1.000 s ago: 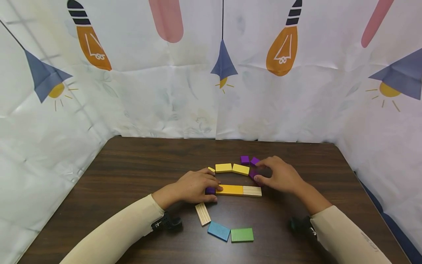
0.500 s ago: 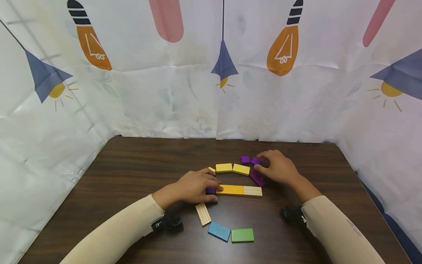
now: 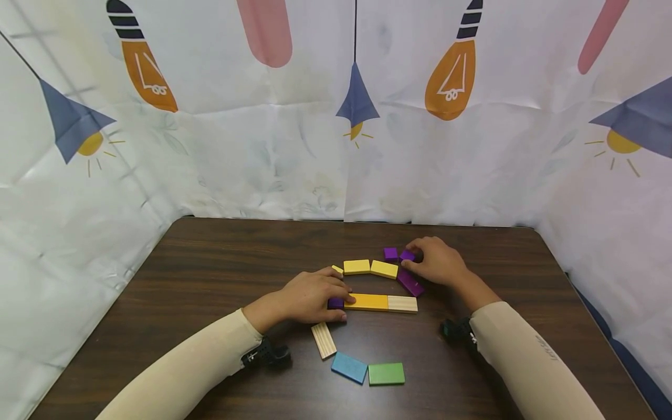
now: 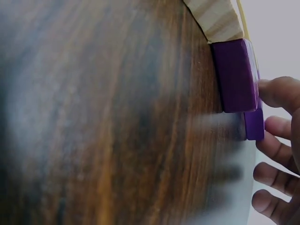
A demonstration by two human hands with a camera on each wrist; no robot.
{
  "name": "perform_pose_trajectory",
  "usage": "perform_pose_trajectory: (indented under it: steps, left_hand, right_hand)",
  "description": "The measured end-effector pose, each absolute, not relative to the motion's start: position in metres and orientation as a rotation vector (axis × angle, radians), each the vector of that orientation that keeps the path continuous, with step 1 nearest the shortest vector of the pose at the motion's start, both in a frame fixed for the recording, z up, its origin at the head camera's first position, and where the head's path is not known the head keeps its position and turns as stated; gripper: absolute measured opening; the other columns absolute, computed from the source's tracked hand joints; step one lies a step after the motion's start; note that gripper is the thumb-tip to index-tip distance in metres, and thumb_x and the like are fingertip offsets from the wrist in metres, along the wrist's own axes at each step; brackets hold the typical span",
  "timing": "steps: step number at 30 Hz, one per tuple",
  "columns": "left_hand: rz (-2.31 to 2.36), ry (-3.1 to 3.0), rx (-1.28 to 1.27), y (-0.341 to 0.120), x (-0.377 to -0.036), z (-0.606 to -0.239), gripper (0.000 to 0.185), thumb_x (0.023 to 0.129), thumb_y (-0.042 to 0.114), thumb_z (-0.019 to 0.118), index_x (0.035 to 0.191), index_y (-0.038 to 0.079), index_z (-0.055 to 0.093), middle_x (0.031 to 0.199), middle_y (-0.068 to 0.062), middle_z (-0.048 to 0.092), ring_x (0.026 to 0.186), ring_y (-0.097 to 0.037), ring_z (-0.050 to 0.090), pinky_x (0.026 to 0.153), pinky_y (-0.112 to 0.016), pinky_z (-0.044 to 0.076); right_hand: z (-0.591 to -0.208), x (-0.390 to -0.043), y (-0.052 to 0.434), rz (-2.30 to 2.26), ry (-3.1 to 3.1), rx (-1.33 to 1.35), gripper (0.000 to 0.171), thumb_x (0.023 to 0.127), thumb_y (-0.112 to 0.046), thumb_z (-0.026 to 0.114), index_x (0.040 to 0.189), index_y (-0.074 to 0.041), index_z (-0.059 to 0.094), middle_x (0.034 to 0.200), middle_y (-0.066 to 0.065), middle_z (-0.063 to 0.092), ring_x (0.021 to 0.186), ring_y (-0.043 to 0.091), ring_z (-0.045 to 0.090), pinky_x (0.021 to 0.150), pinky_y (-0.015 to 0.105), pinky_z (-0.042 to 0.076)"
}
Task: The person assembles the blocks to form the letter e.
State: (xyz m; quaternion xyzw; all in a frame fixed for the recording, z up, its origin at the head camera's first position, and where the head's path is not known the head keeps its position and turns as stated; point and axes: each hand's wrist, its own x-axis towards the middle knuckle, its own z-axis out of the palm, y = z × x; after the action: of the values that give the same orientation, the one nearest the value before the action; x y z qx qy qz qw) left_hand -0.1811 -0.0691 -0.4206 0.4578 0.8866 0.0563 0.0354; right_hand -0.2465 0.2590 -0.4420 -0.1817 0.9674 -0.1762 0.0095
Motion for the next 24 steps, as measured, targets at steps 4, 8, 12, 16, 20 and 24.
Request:
perform_pose_trajectory:
  steps: [4,8,12,16,20,24]
  left_hand:
    - [0.181,2.728,1.405,-0.069,-0.181,-0.421,0.036,0.087,0.057,0.055,0.117,0.039,0.064,0.117,0.023,0.057,0.122,-0.011,0.04,0.072,-0.032,0.049]
    - [0.183,2.727,1.405,-0.07,-0.181,-0.421,0.036,0.087,0.057,0.055,0.117,0.039,0.064,0.117,0.023,0.056,0.123,-0.011,0.039,0.072,-0.032,0.049]
    - [0.184,2.725,1.404,-0.07,-0.181,-0.421,0.036,0.087,0.057,0.054,0.118,0.039,0.063,0.117,0.023,0.056,0.122,-0.011,0.039,0.072,-0.032,0.049]
    - [0.176,2.727,1.402,-0.07,-0.182,-0.421,0.037,0.087,0.058,0.054,0.118,0.039,0.063,0.118,0.023,0.056,0.122,-0.011,0.039,0.071,-0.031,0.049]
    - [0.171,2.727,1.407,-0.07,-0.182,-0.422,0.037,0.088,0.058,0.053,0.119,0.04,0.063,0.12,0.022,0.056,0.123,-0.012,0.039,0.071,-0.03,0.049]
    - [0.178,2.723,1.411,-0.07,-0.181,-0.422,0.037,0.088,0.058,0.054,0.119,0.039,0.063,0.12,0.022,0.056,0.123,-0.012,0.039,0.069,-0.03,0.048]
  right_hand:
    - [-0.444,-0.249,0.259,-0.522,3.015,-0.557,0.054,0.081,-0.053,0.065,0.12,-0.016,0.063,0.111,0.004,0.062,0.102,0.025,0.054,0.076,0.047,0.048]
    - [-0.445,-0.25,0.26,-0.506,3.013,-0.555,0.053,0.081,-0.054,0.065,0.119,-0.017,0.063,0.107,0.003,0.062,0.098,0.024,0.055,0.072,0.045,0.048]
    - [-0.445,-0.25,0.26,-0.504,3.019,-0.558,0.048,0.081,-0.052,0.066,0.116,-0.018,0.064,0.105,0.002,0.062,0.094,0.021,0.056,0.07,0.043,0.049]
    - [-0.442,-0.248,0.259,-0.508,3.029,-0.562,0.045,0.082,-0.049,0.066,0.116,-0.019,0.064,0.109,0.003,0.061,0.096,0.022,0.055,0.071,0.044,0.048]
    - [-0.439,-0.243,0.261,-0.508,3.044,-0.574,0.045,0.083,-0.047,0.067,0.116,-0.018,0.064,0.113,0.003,0.061,0.101,0.024,0.054,0.074,0.047,0.048]
    - [-0.438,-0.237,0.265,-0.506,3.06,-0.597,0.045,0.082,-0.045,0.068,0.117,-0.017,0.064,0.111,0.002,0.06,0.101,0.022,0.054,0.075,0.047,0.048]
